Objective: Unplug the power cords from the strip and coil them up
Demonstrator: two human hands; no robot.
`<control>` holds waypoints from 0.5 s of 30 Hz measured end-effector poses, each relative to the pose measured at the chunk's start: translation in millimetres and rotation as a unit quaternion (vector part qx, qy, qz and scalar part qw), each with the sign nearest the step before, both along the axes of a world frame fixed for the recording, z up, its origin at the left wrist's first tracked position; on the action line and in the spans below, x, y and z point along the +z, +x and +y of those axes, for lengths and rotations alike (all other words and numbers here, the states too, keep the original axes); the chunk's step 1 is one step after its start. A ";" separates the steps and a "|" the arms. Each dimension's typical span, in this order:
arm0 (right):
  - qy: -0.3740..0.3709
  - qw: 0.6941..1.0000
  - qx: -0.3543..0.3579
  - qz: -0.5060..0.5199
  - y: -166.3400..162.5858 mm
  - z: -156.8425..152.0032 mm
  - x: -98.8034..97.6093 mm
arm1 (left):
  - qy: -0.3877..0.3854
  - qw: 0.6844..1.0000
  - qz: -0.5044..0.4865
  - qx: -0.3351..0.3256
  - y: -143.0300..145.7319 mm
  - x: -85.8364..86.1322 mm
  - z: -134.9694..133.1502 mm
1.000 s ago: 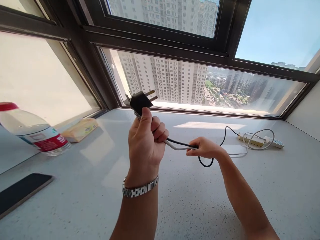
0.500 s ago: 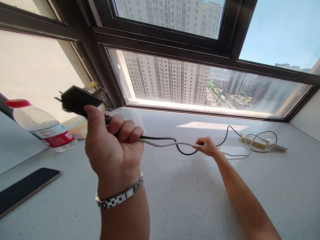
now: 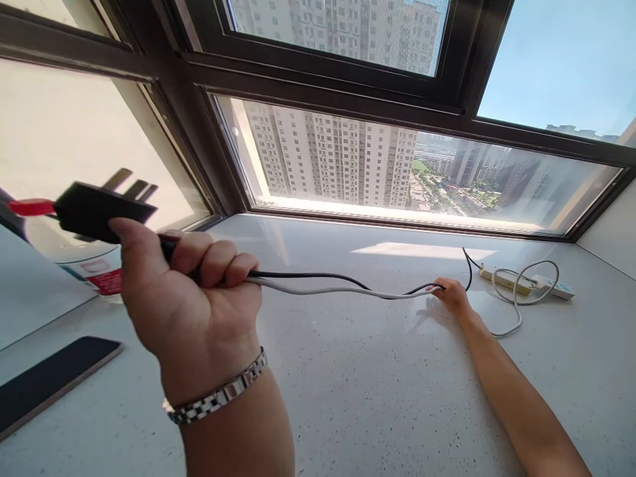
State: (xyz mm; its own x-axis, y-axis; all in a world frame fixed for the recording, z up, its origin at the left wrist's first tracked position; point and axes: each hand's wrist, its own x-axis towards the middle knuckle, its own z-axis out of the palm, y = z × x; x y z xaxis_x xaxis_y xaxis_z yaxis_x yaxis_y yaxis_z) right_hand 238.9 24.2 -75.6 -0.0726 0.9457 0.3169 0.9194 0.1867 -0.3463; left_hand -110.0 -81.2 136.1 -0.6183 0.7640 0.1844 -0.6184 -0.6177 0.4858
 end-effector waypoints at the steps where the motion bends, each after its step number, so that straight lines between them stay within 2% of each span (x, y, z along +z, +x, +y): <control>1: -0.005 1.000 -0.030 -0.009 9.3 -2.2 -1.4 | -0.002 1.000 0.002 -0.006 2.0 0.3 -0.4; 6: 0.022 0.988 -0.150 -0.021 35.5 -10.6 0.5 | 0.008 0.999 0.019 -0.039 7.4 -1.5 2.0; 9: 0.044 0.972 -0.228 -0.043 42.7 -14.3 5.1 | 0.002 0.998 -0.007 -0.059 5.4 -2.7 6.8; 12: 0.026 0.953 -0.294 -0.066 47.7 -16.4 7.1 | -0.028 0.994 -0.049 -0.097 6.5 -1.6 11.5; 15: 0.007 0.945 -0.322 -0.063 54.7 -16.7 5.6 | -0.041 0.991 -0.063 -0.112 6.5 -0.4 11.1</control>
